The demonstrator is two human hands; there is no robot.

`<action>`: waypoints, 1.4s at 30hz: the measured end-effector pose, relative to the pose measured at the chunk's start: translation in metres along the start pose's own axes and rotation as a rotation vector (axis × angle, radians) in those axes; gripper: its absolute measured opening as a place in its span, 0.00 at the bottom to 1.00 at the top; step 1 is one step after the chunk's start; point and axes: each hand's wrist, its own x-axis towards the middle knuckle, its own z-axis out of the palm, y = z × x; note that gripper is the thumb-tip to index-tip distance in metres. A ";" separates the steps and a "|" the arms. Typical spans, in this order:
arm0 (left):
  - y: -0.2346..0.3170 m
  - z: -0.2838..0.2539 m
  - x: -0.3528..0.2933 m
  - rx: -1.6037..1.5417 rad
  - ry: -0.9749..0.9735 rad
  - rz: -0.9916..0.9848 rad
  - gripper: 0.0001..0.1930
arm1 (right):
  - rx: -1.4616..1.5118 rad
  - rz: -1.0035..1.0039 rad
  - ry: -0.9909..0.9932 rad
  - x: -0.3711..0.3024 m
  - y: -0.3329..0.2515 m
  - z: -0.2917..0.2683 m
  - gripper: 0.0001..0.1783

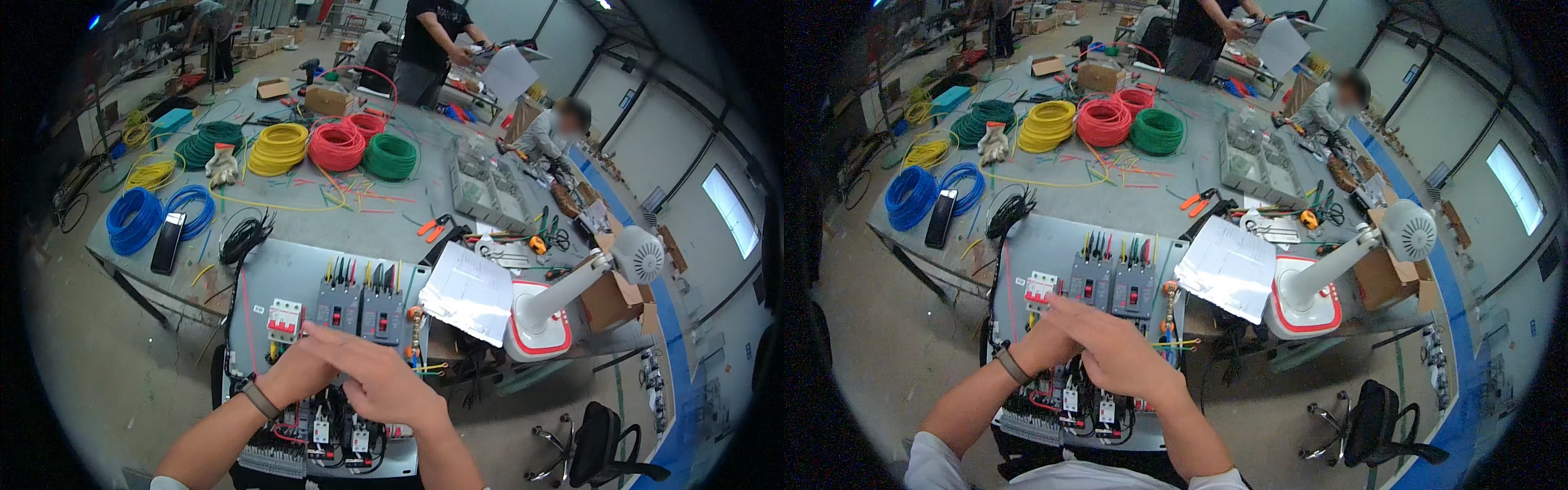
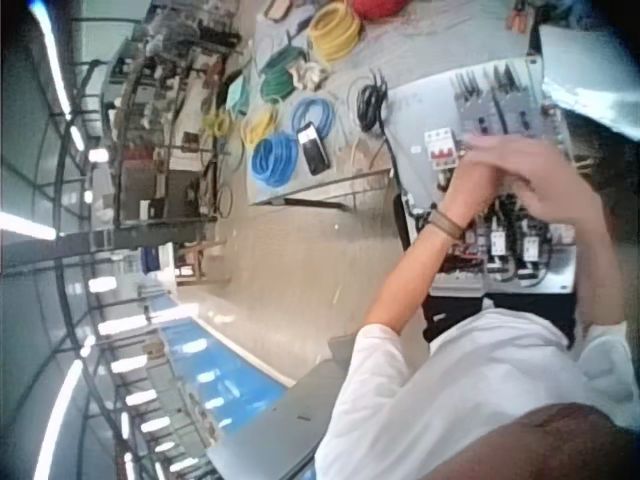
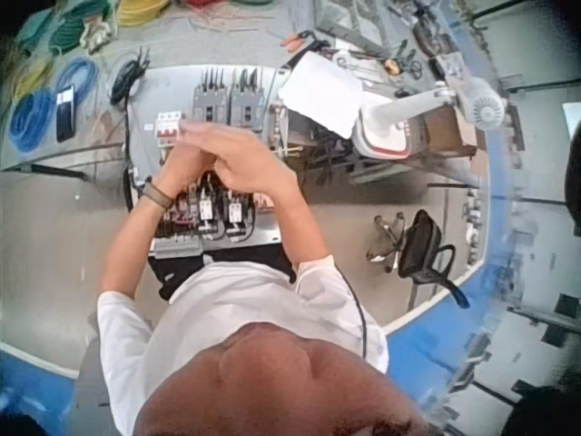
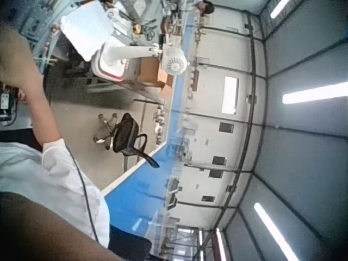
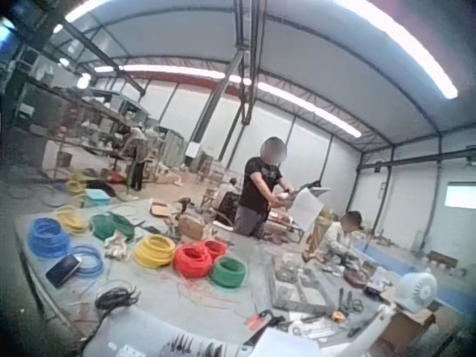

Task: The person strips the insulation from colored wires and connects them to terminals on an electrical panel. They use a screwdriver to tighten the connections and a wire stripper to prepare the wire ends. The person works on multiple wires of different colors throughout the clip.

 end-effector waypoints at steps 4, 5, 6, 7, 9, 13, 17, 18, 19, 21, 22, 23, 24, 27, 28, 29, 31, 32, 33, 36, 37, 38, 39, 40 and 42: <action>-0.003 -0.005 -0.001 -0.016 0.160 0.199 0.14 | -0.036 -0.114 -0.030 0.008 -0.005 -0.003 0.33; -0.004 -0.004 0.001 -0.034 0.167 0.247 0.14 | -0.050 -0.116 -0.036 0.009 -0.011 -0.003 0.30; -0.005 -0.004 0.003 -0.052 0.176 0.295 0.13 | -0.064 -0.119 -0.043 0.009 -0.016 -0.005 0.27; -0.006 -0.005 0.004 -0.069 0.184 0.343 0.13 | -0.078 -0.123 -0.050 0.010 -0.023 -0.005 0.24; -0.003 -0.012 0.005 -0.183 0.056 0.104 0.11 | -0.097 -0.097 -0.022 0.009 -0.033 -0.005 0.14; 0.005 -0.009 0.012 -0.041 0.180 0.114 0.07 | -0.188 -0.099 0.205 -0.027 -0.025 -0.003 0.07; 0.007 -0.003 0.016 0.031 0.252 0.049 0.08 | -0.093 0.169 0.567 -0.085 0.015 -0.002 0.08; 0.006 0.000 0.017 0.037 0.258 0.026 0.09 | 0.024 0.295 0.648 -0.100 0.033 0.000 0.10; 0.004 0.002 0.018 0.050 0.260 0.003 0.11 | -0.006 0.331 0.582 -0.096 0.041 0.002 0.11; 0.012 0.000 0.018 0.038 0.307 0.011 0.13 | -0.056 0.392 0.455 -0.078 0.052 0.015 0.15; 0.015 0.000 0.019 0.030 0.332 0.020 0.13 | -0.024 0.336 0.382 -0.072 0.055 0.020 0.19; 0.015 -0.004 0.017 0.045 0.344 0.012 0.13 | 0.120 0.325 0.394 -0.060 0.063 0.033 0.20; 0.013 -0.002 0.016 0.049 0.354 0.010 0.13 | 0.181 0.363 0.396 -0.049 0.065 0.041 0.19; 0.013 0.000 0.017 0.039 0.374 -0.050 0.09 | 0.155 0.301 0.429 -0.034 0.082 0.049 0.14; 0.016 -0.002 0.017 0.019 0.370 -0.075 0.08 | 0.113 0.250 0.445 -0.032 0.086 0.051 0.11; 0.020 -0.002 0.015 -0.006 0.359 -0.106 0.08 | 0.126 0.269 0.461 -0.032 0.086 0.054 0.10; 0.014 0.000 0.010 -0.011 0.290 -0.165 0.08 | 0.150 0.306 0.493 -0.031 0.084 0.058 0.07; 0.017 0.000 0.008 0.006 0.263 -0.200 0.08 | 0.101 0.252 0.511 -0.033 0.086 0.057 0.08; 0.021 -0.002 0.005 0.022 0.237 -0.235 0.08 | 0.061 0.239 0.511 -0.039 0.093 0.058 0.08; 0.042 -0.009 -0.008 -0.524 0.140 -0.635 0.07 | 0.052 0.215 0.539 -0.047 0.105 0.062 0.10; 0.038 0.000 -0.013 -0.716 0.119 -0.664 0.07 | 0.023 0.187 0.498 -0.047 0.105 0.061 0.10; 0.034 0.007 -0.017 -0.908 0.103 -0.687 0.07 | -0.009 0.155 0.455 -0.045 0.103 0.059 0.11; 0.031 0.011 -0.020 -1.101 0.085 -0.706 0.08 | -0.040 0.123 0.412 -0.043 0.102 0.057 0.12; 0.032 0.015 -0.025 -1.073 0.051 -0.698 0.09 | -0.008 0.112 0.412 -0.042 0.103 0.061 0.13; 0.041 0.015 -0.017 -1.159 0.051 -0.742 0.10 | 0.037 0.102 0.413 -0.044 0.105 0.065 0.15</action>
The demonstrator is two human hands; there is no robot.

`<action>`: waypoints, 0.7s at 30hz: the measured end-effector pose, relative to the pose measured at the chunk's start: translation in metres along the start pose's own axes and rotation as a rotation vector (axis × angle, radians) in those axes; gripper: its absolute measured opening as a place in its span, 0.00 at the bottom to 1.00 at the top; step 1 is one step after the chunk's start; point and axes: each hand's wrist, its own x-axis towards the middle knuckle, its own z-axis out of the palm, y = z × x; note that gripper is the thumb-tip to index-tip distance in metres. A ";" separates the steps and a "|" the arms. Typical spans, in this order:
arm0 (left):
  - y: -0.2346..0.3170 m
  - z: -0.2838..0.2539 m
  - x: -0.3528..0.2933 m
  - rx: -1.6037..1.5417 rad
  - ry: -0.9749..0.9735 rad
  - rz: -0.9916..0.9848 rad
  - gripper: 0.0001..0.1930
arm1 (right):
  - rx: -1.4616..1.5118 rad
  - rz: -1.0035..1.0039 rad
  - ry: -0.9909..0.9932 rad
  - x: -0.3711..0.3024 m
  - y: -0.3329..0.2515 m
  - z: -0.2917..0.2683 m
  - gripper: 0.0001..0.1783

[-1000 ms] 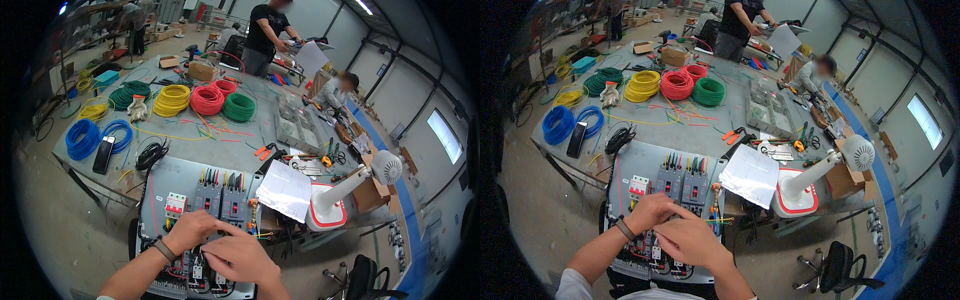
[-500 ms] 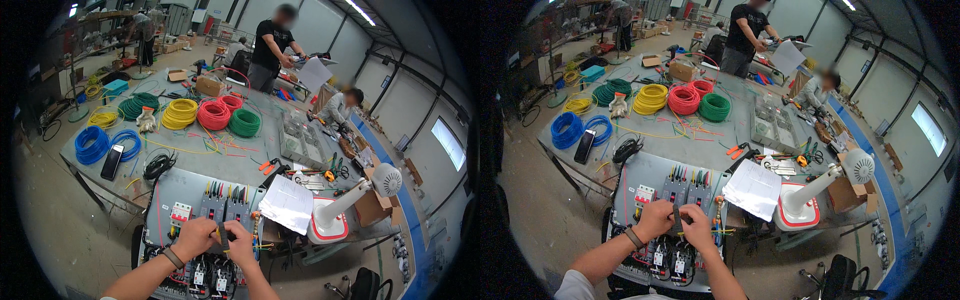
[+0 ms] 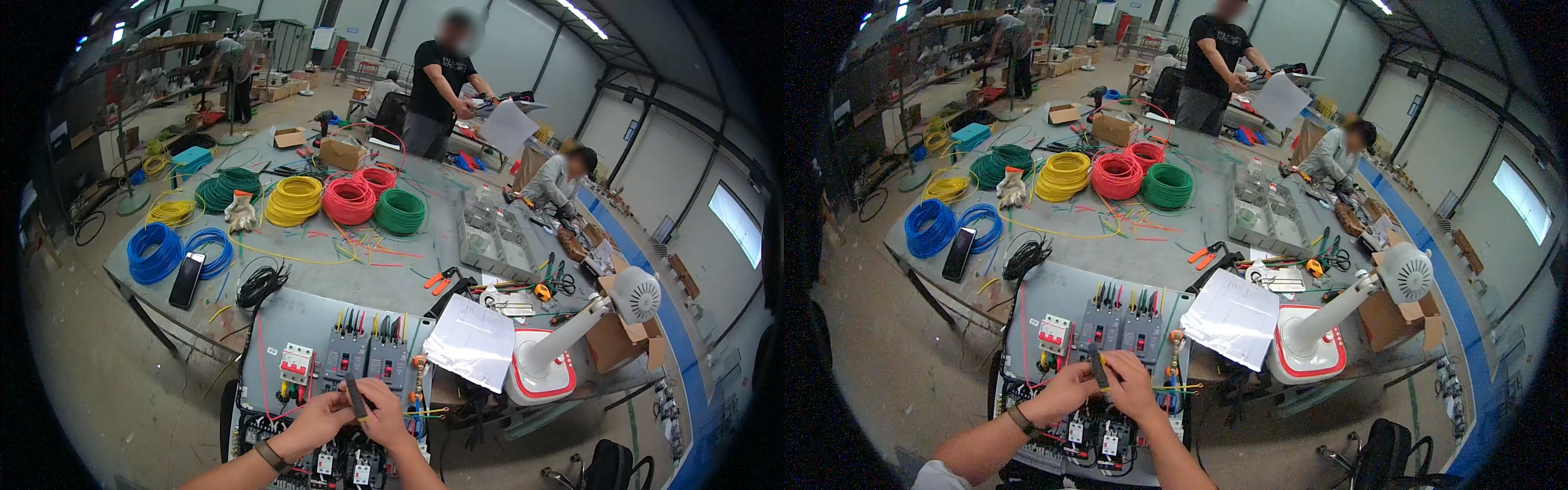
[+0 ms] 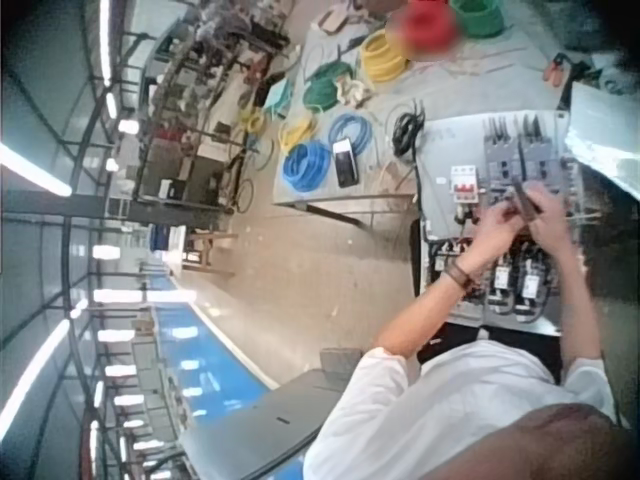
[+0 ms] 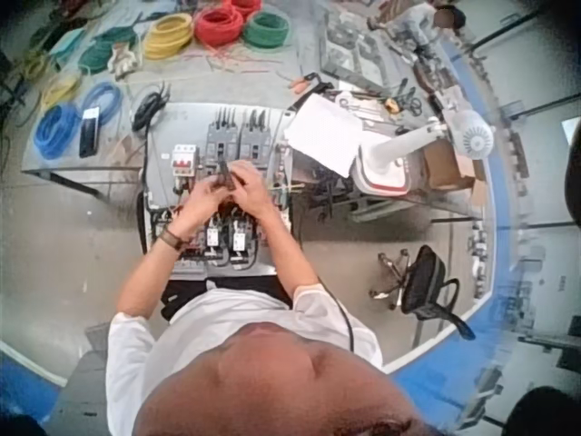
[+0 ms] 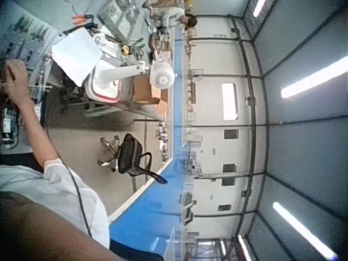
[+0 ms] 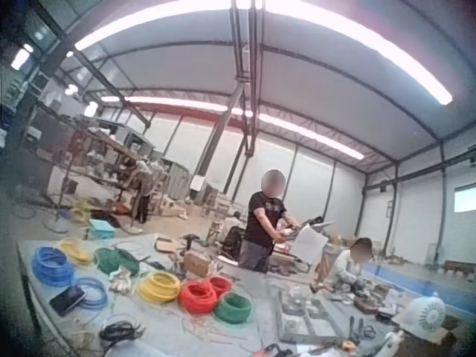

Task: The person strips the insulation from colored wires and connects them to terminals on an electrical panel. They use a screwdriver to tighten the connections and a wire stripper to prepare the wire ends. The person works on multiple wires of different colors throughout the clip.

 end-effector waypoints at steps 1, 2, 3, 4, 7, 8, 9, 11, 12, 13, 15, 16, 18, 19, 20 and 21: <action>0.002 0.003 0.000 -0.041 -0.002 -0.025 0.11 | 0.030 0.013 -0.003 -0.001 0.000 -0.002 0.15; 0.003 0.003 -0.002 0.002 -0.002 -0.071 0.12 | 0.065 0.026 -0.006 -0.001 -0.004 -0.002 0.15; 0.006 0.005 -0.005 -0.077 -0.016 -0.105 0.12 | 0.099 0.038 -0.008 -0.001 -0.006 -0.003 0.15; 0.009 0.007 -0.008 -0.156 -0.030 -0.139 0.12 | 0.097 0.069 -0.010 -0.002 -0.004 -0.004 0.15; 0.008 0.016 -0.006 -0.333 -0.007 -0.122 0.11 | 0.077 0.101 -0.004 -0.004 0.000 -0.005 0.14; 0.005 0.021 -0.004 -0.387 0.010 -0.099 0.11 | 0.057 0.072 0.003 -0.002 -0.004 -0.007 0.13; 0.005 0.025 -0.002 -0.417 0.032 -0.099 0.13 | 0.037 0.043 0.011 -0.001 -0.006 -0.008 0.12; 0.008 0.032 0.001 -0.474 0.074 -0.099 0.17 | -0.029 0.049 0.042 0.000 -0.004 -0.010 0.12; -0.002 0.029 0.010 -0.504 0.100 -0.125 0.22 | -0.062 0.051 0.059 0.000 -0.003 -0.011 0.11; -0.007 0.031 0.009 -0.582 0.131 -0.087 0.23 | -0.066 0.031 0.043 -0.001 0.001 -0.010 0.11; -0.007 0.039 0.001 -0.735 0.196 -0.020 0.25 | -0.069 0.001 0.012 -0.002 -0.001 -0.007 0.12; -0.016 0.037 0.006 -0.815 0.246 -0.035 0.29 | -0.003 -0.015 0.009 -0.002 -0.003 -0.005 0.14; -0.013 0.042 0.007 -0.843 0.213 -0.030 0.30 | -0.005 -0.027 0.065 -0.008 0.008 -0.001 0.13; -0.012 0.044 0.007 -0.857 0.196 -0.028 0.31 | -0.007 -0.034 0.093 -0.011 0.012 0.000 0.13; -0.016 0.041 0.008 -0.938 0.205 -0.005 0.31 | 0.022 -0.021 0.079 -0.008 0.007 0.000 0.13; -0.019 0.040 0.008 -0.947 0.229 -0.001 0.31 | 0.051 -0.008 0.066 -0.005 -0.001 0.000 0.13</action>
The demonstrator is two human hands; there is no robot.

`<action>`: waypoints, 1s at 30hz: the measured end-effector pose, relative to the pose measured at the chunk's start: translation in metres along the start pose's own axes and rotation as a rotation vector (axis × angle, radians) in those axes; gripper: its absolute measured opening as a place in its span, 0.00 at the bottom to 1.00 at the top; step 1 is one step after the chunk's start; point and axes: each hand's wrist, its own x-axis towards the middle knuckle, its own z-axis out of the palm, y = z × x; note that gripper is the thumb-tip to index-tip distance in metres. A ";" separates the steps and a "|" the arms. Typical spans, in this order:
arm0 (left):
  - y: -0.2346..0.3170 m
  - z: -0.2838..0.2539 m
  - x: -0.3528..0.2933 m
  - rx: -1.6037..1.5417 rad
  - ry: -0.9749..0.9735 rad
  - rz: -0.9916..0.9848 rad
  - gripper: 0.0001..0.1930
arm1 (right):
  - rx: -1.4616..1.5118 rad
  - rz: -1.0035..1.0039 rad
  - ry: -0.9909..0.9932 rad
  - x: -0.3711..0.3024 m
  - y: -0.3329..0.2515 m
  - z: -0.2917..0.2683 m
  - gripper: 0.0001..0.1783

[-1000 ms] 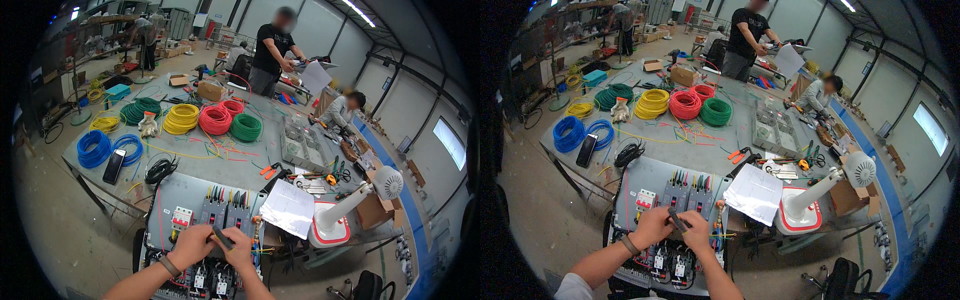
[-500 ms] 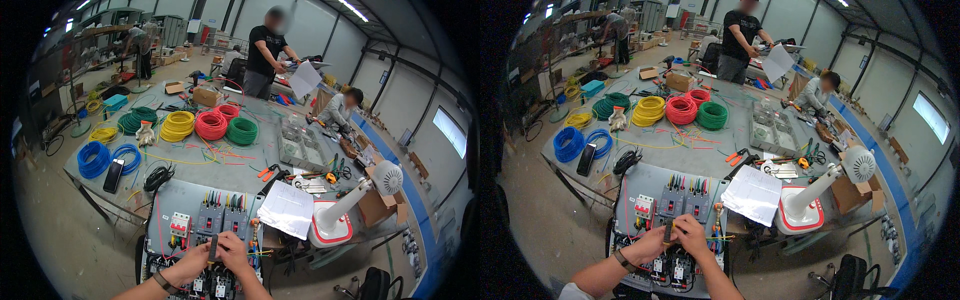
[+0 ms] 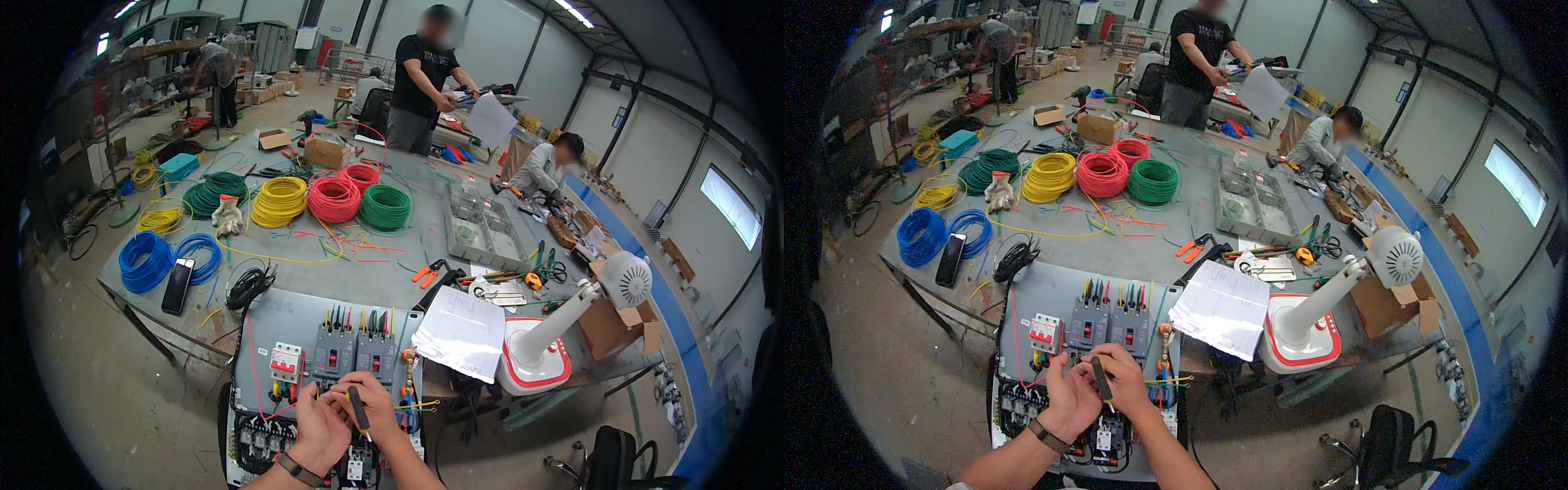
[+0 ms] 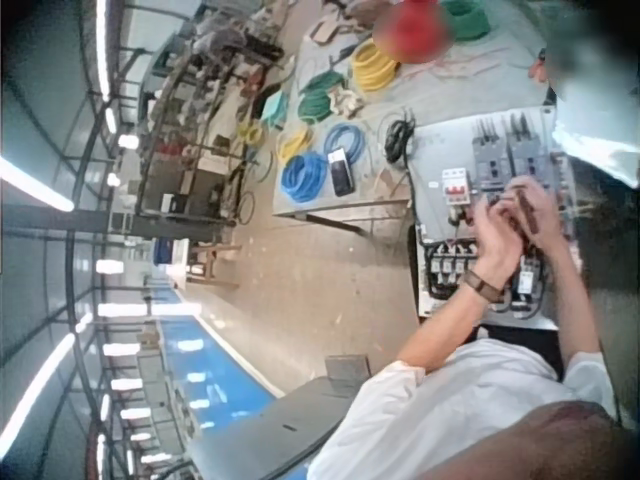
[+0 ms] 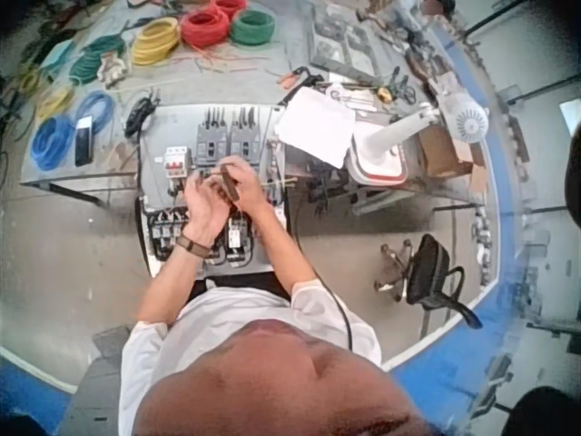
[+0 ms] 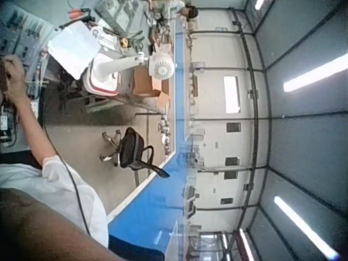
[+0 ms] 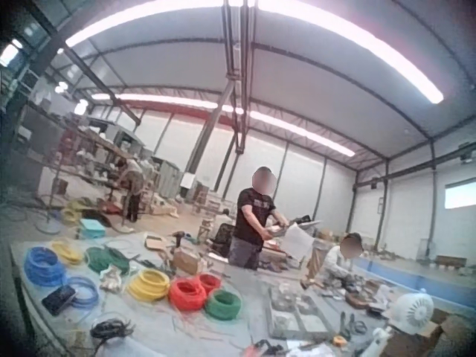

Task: The person strips the insulation from colored wires and connects them to terminals on an electrical panel. They use a screwdriver to tighten the connections and a wire stripper to prepare the wire ends. The person works on multiple wires of different colors throughout the clip.

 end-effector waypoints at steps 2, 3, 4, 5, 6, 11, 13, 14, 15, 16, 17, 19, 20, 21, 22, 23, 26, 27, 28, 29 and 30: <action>-0.004 0.000 0.001 -0.026 0.032 0.017 0.31 | 0.031 0.034 -0.012 0.000 -0.008 -0.001 0.12; -0.007 0.003 0.001 -0.041 0.041 0.023 0.31 | 0.034 0.053 -0.010 -0.001 -0.009 -0.001 0.12; -0.008 0.006 0.000 -0.057 0.051 0.031 0.31 | 0.038 0.073 -0.010 -0.002 -0.009 -0.001 0.12; -0.009 0.009 0.000 -0.072 0.066 0.039 0.31 | 0.018 0.071 0.011 -0.002 -0.009 -0.001 0.12; -0.012 0.010 0.001 -0.070 0.081 0.043 0.31 | -0.001 0.070 0.031 0.000 -0.009 -0.002 0.12; -0.013 0.010 0.000 -0.030 0.074 0.060 0.31 | 0.188 0.401 0.071 -0.001 -0.009 0.001 0.10; -0.015 0.006 0.001 -0.061 0.063 0.066 0.33 | 0.196 0.464 -0.014 -0.006 -0.012 -0.004 0.10; -0.016 0.005 0.001 -0.074 0.055 0.068 0.33 | 0.200 0.494 -0.052 -0.004 -0.019 -0.005 0.10; -0.016 0.004 0.000 -0.075 0.044 0.064 0.34 | 0.159 0.322 -0.043 -0.002 -0.012 -0.004 0.10; -0.015 0.002 0.000 -0.076 0.033 0.059 0.34 | 0.117 0.150 -0.032 0.000 -0.001 -0.003 0.11; -0.014 0.000 0.000 -0.079 0.028 0.054 0.34 | 0.077 -0.017 -0.025 0.002 0.001 -0.002 0.11; -0.012 -0.002 -0.003 -0.075 0.041 0.041 0.35 | 0.086 0.118 -0.039 -0.005 -0.003 -0.002 0.12; -0.010 0.001 -0.006 -0.073 0.042 0.033 0.35 | 0.087 0.182 -0.044 -0.006 -0.006 -0.004 0.12; -0.009 0.007 -0.010 -0.073 0.063 0.037 0.35 | 0.065 0.175 -0.046 -0.007 -0.003 -0.005 0.12; -0.008 0.014 -0.014 -0.072 0.085 0.040 0.35 | 0.043 0.169 -0.047 -0.011 0.002 -0.006 0.12; -0.007 0.019 -0.016 -0.072 0.103 0.045 0.36 | 0.019 0.160 -0.048 -0.009 0.002 -0.007 0.13; -0.009 0.016 -0.014 -0.073 0.103 0.040 0.36 | 0.155 0.218 0.032 -0.007 -0.003 -0.003 0.14; -0.010 0.007 -0.010 -0.102 0.087 0.042 0.35 | 0.105 0.154 0.001 -0.003 -0.008 -0.003 0.13; -0.013 -0.007 -0.004 -0.130 0.071 0.044 0.35 | 0.055 0.089 -0.030 0.001 -0.014 -0.003 0.13; -0.015 -0.011 -0.002 -0.160 0.054 0.040 0.35 | 0.001 0.029 -0.059 0.002 -0.016 -0.004 0.13; -0.017 -0.015 -0.002 -0.159 0.045 0.051 0.35 | -0.026 0.053 -0.067 0.001 -0.016 -0.004 0.12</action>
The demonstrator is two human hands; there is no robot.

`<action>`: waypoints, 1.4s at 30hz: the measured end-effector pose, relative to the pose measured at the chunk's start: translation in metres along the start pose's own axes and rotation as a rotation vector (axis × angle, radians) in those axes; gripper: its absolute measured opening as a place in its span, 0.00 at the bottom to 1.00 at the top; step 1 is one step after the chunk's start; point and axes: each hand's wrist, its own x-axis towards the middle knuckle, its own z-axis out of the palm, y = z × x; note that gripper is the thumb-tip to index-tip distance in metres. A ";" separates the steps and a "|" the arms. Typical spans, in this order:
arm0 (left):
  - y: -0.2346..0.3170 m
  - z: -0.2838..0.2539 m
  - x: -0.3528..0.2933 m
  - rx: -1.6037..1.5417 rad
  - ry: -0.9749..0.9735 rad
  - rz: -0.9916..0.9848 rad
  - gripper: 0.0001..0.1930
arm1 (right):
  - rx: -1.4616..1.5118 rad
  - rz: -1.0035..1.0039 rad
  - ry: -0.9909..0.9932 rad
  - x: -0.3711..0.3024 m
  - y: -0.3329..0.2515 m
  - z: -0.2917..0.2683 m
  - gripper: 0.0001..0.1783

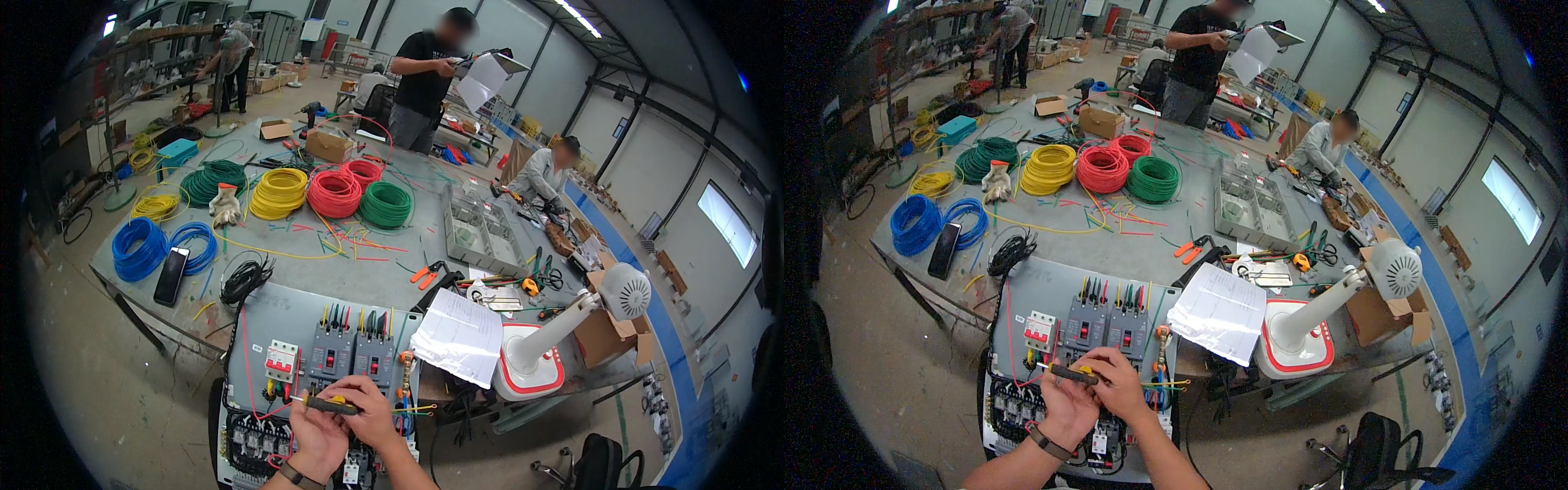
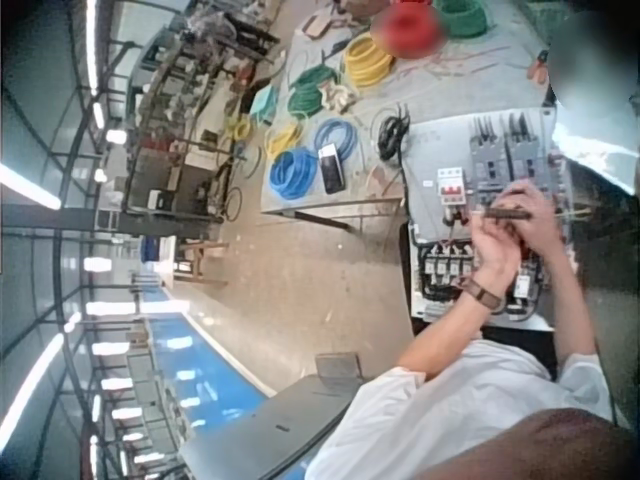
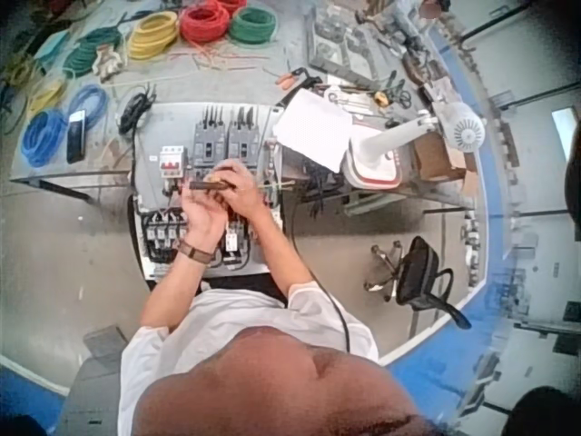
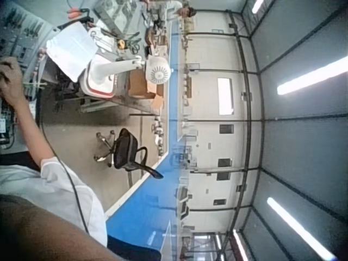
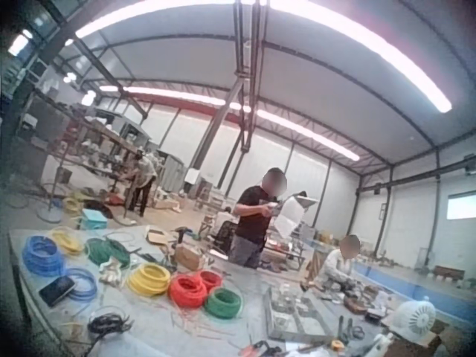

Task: The person strips the insulation from colored wires and connects them to terminals on an electrical panel. They use a screwdriver to tighten the connections and a wire stripper to prepare the wire ends. The person works on multiple wires of different colors throughout the clip.

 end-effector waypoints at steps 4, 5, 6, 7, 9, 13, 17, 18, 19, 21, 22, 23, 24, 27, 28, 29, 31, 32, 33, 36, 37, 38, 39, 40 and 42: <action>0.001 0.012 -0.006 0.021 0.016 0.002 0.34 | 0.064 0.172 0.017 -0.012 0.011 0.001 0.11; 0.003 0.020 -0.009 0.032 0.037 -0.005 0.33 | 0.127 0.233 0.032 -0.013 0.013 0.002 0.11; 0.003 0.024 -0.010 0.042 0.048 0.004 0.33 | 0.072 0.166 0.043 -0.012 0.014 0.001 0.11; 0.003 0.028 -0.011 0.051 0.059 0.012 0.33 | 0.018 0.099 0.053 -0.010 0.016 -0.001 0.11; 0.002 0.032 -0.012 0.062 0.072 0.026 0.33 | -0.018 0.058 0.068 -0.007 0.015 -0.002 0.11; 0.001 0.020 -0.008 0.070 0.049 0.024 0.32 | 0.055 0.045 0.059 -0.005 0.005 0.002 0.12; 0.000 0.023 -0.011 0.021 0.043 0.048 0.32 | -0.017 0.001 -0.010 -0.003 0.004 0.000 0.14; 0.000 0.020 -0.010 0.014 0.048 0.039 0.32 | -0.015 0.039 -0.011 -0.005 0.005 0.001 0.15; 0.000 0.015 -0.009 0.007 0.052 0.031 0.32 | 0.013 0.081 0.008 -0.008 0.008 0.001 0.15; 0.000 0.016 -0.009 0.004 0.059 0.023 0.32 | 0.064 0.163 0.046 -0.013 0.017 0.001 0.15; 0.001 0.018 -0.009 0.010 0.063 0.025 0.32 | 0.028 0.149 0.041 -0.015 0.022 0.000 0.15; 0.001 0.020 -0.010 0.015 0.068 0.026 0.33 | -0.007 0.136 0.036 -0.015 0.023 0.000 0.14; 0.002 0.024 -0.012 0.021 0.068 0.027 0.33 | -0.043 0.122 0.031 -0.016 0.025 -0.001 0.14; 0.002 0.025 -0.013 0.013 0.062 0.039 0.33 | 0.061 0.108 0.065 -0.010 0.015 0.005 0.13; 0.000 0.018 -0.009 -0.010 0.055 0.047 0.33 | 0.022 0.082 0.037 -0.008 0.013 0.006 0.13; -0.001 0.015 -0.007 -0.033 0.047 0.054 0.33 | -0.019 0.055 0.011 -0.006 0.011 0.006 0.12; -0.003 0.009 -0.006 -0.024 0.021 0.049 0.33 | -0.063 -0.017 0.043 -0.005 0.012 0.008 0.11; -0.002 0.011 -0.008 -0.020 0.012 0.049 0.33 | -0.056 0.048 0.049 -0.005 0.009 0.007 0.11; -0.001 0.013 -0.009 -0.023 0.037 0.042 0.33 | -0.050 0.113 0.055 -0.006 0.003 0.005 0.11; 0.001 0.022 -0.012 -0.020 0.077 0.037 0.33 | -0.047 0.153 0.115 -0.007 0.001 0.004 0.12; 0.000 0.022 -0.011 -0.013 0.071 0.046 0.33 | -0.048 0.140 0.142 -0.007 0.001 0.004 0.13; 0.000 0.022 -0.011 -0.009 0.065 0.055 0.33 | 0.018 0.158 0.120 -0.007 -0.001 0.004 0.13; 0.000 0.023 -0.013 -0.002 0.070 0.054 0.33 | 0.085 0.175 0.098 -0.007 -0.004 0.004 0.12; 0.002 0.024 -0.015 0.005 0.075 0.053 0.33 | 0.152 0.193 0.075 -0.008 -0.006 0.004 0.12; 0.002 0.028 -0.016 0.010 0.079 0.052 0.33 | 0.013 0.174 0.054 -0.009 0.008 0.003 0.11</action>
